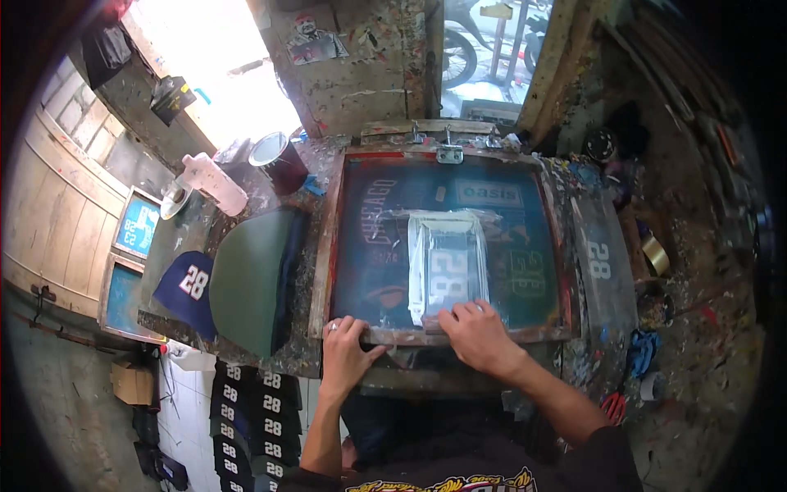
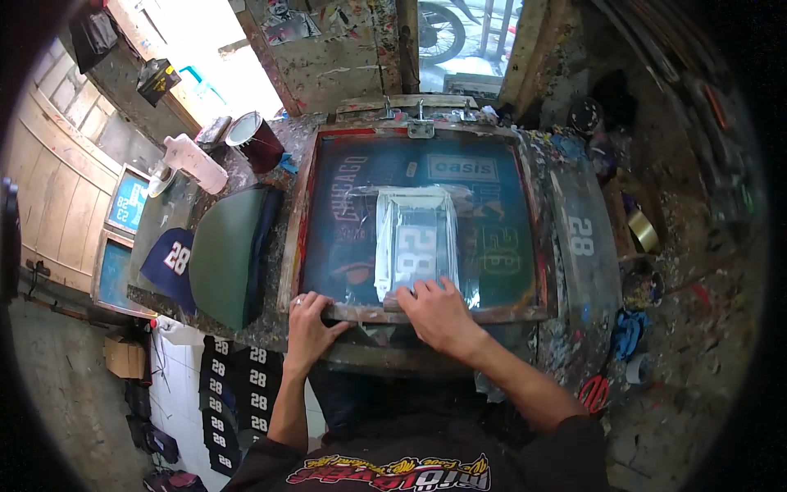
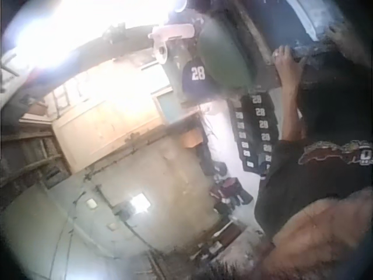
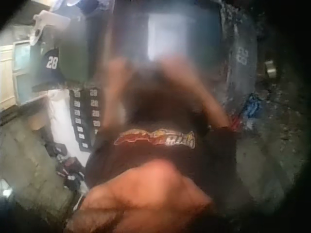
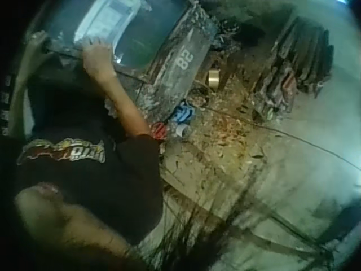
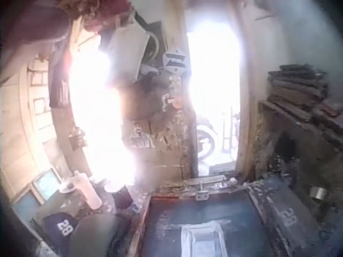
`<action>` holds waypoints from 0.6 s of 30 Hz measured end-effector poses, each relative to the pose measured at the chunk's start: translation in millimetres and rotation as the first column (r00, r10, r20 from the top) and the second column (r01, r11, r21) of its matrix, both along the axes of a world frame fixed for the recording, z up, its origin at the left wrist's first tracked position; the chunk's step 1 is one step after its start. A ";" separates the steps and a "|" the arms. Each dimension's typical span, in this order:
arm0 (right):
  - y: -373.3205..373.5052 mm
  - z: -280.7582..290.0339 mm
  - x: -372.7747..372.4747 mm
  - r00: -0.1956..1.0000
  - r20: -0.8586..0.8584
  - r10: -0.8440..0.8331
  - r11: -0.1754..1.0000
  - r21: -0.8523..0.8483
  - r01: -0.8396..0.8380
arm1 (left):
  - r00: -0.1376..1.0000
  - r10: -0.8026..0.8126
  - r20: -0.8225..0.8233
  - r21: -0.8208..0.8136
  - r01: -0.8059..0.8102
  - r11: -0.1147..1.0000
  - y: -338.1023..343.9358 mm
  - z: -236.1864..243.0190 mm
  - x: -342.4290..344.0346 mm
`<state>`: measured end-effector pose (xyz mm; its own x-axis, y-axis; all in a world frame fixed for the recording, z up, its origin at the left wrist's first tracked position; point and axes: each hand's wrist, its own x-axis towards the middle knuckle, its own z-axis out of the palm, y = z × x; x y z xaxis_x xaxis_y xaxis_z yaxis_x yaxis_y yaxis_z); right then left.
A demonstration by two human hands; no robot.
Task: The person performs screen printing on several clothing panels by placing each panel onto a printing surface, lowering a screen, and using a squeegee to apply ink before handing the panels to another person.
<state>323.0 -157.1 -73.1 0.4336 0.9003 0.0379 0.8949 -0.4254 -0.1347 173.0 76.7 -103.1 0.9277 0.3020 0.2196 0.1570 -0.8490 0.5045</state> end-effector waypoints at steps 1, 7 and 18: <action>0.3 10.3 -5.8 0.998 0.048 -0.032 0.998 0.048 0.029 | 0.999 -0.001 0.033 0.022 0.001 1.000 1.7 5.1 0.3; 20.3 80.6 -25.3 0.893 0.263 -0.366 0.869 0.441 0.226 | 0.992 -0.099 0.080 0.181 0.083 0.980 27.1 109.9 11.1; 103.9 273.6 120.3 0.871 0.357 -0.338 0.905 0.377 0.196 | 0.935 0.344 -0.080 0.209 -0.322 0.923 -48.9 6.0 21.4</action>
